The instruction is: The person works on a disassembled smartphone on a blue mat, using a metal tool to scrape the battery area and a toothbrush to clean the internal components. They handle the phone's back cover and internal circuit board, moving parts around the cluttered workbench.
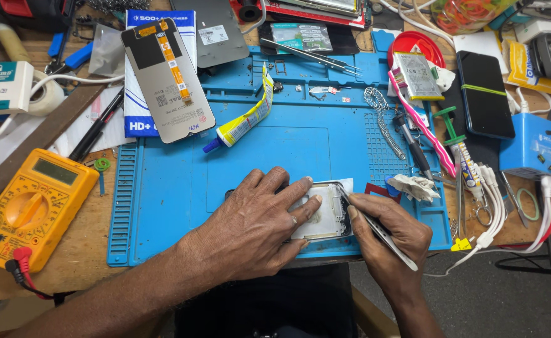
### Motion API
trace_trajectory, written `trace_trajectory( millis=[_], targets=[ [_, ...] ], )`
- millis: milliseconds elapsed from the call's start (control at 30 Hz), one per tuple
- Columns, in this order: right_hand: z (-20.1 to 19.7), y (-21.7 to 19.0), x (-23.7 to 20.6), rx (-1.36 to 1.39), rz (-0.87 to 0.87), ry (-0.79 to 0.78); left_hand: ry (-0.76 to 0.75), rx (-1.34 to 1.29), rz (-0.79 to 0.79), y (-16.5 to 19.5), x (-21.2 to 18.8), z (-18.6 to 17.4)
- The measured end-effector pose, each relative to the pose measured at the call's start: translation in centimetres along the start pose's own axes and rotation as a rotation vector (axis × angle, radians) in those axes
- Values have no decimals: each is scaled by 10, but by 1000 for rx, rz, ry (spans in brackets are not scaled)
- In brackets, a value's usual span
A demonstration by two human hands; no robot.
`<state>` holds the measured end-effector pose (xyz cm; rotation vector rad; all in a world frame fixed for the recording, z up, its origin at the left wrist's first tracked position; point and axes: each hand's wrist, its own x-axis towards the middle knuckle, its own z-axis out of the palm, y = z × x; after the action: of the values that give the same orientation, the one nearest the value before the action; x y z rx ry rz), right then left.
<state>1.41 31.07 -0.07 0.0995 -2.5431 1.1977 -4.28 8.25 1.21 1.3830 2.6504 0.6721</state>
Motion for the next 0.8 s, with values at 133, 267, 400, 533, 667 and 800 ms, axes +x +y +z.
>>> trace_trajectory(
  millis=[133,267,400,533,667,800],
  targets=[
    [-1,0,0,-1,66,19,12,8,18,0,0,0],
    [-1,0,1,18,44,-4,-12,-15,-3,0,0,1],
    [1,0,1,-41,65,32,-26,-19,4,-1,0,2],
    [2,1,0,-5,23,6,7,-14,9,-1,0,3],
    [1,2,0,-12,27,9,-15,-6,7,-1,0,3],
    [2,2,-1,34,3,3,4,-14,8,-1,-1,3]
  ],
)
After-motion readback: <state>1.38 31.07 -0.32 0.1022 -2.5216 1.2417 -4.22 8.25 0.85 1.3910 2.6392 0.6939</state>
